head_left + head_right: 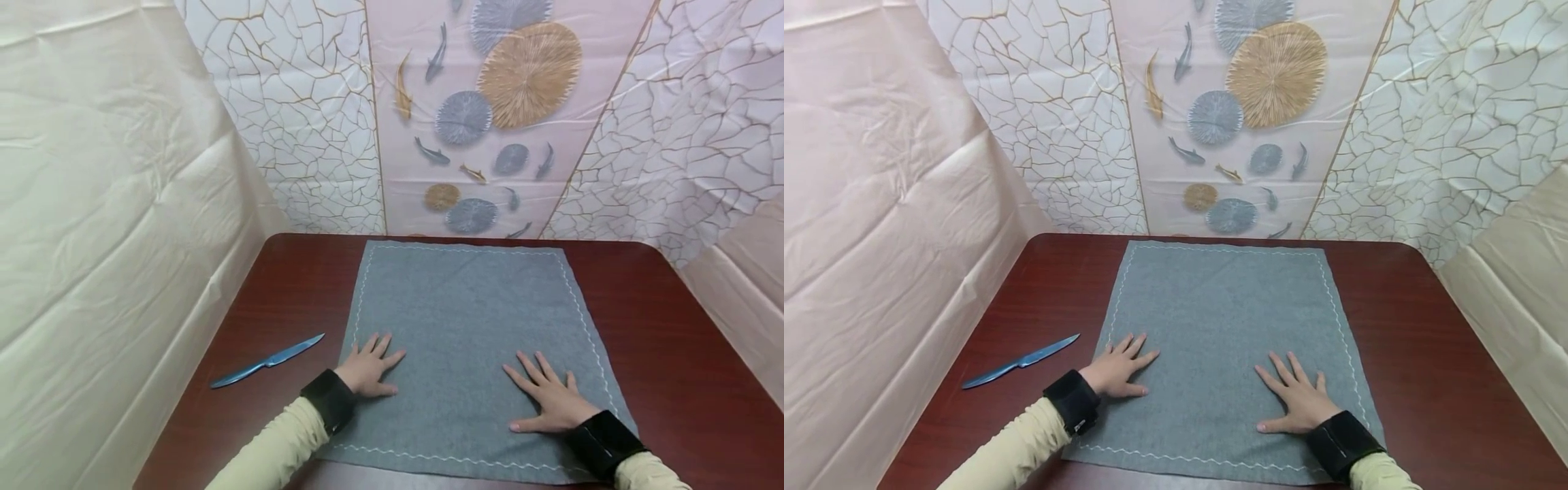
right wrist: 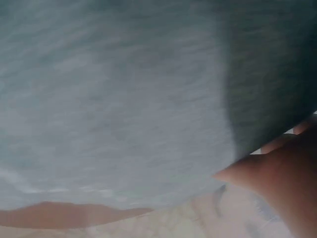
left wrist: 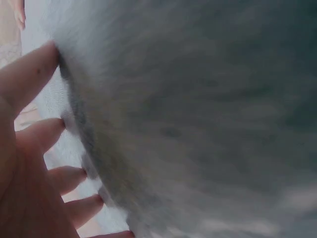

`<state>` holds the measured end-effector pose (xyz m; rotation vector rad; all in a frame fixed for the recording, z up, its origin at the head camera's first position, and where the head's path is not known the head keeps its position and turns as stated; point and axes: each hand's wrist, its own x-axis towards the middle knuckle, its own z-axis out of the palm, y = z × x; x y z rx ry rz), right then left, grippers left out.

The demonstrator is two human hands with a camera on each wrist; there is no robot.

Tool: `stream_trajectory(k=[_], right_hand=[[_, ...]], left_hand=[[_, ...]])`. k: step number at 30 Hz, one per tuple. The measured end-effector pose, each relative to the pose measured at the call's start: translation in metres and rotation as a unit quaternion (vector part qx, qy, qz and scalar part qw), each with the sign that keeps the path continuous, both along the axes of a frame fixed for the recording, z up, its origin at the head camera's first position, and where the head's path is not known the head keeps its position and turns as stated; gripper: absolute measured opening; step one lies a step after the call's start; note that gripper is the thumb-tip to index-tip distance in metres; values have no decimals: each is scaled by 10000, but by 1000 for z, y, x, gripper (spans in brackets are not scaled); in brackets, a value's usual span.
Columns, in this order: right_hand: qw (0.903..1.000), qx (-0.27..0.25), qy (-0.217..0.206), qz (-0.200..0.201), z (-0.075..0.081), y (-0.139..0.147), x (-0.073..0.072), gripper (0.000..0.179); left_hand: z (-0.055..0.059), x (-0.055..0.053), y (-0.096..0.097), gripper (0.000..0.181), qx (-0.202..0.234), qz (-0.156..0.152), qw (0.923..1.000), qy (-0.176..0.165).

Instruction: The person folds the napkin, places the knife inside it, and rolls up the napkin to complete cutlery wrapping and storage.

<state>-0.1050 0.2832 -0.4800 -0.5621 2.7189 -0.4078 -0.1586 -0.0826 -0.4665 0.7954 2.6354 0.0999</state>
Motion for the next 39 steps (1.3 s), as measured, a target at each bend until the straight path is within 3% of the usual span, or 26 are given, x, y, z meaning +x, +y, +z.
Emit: stream_trajectory(k=[6,12,16,22,28,31,36,39], right_hand=[[9993,-142,43,-333,-2,31,12,100],[9984,-217,-3,-528,-13,58,23,105],[9981,-219,-44,-566,-15,61,25,111],[9981,-142,-243,-551,-14,56,21,116],[9976,-93,-335,-606,-14,56,19,117],[9975,-69,-346,-615,-15,57,19,117],[9975,-31,-359,-602,-16,57,18,117],[9977,-38,-356,-582,-16,57,17,117]], left_hand=[[-1,15,-26,83,280,-151,9992,259],[-4,24,-52,86,668,23,9976,160],[-6,31,-61,84,807,126,9961,319],[-7,47,-68,64,1034,-48,9906,890],[-9,62,-72,28,1079,-295,9818,1538],[-9,69,-73,11,1318,-447,9824,1246],[-5,76,-76,9,1618,-532,9847,383],[-1,78,-78,26,1422,-508,9885,30]])
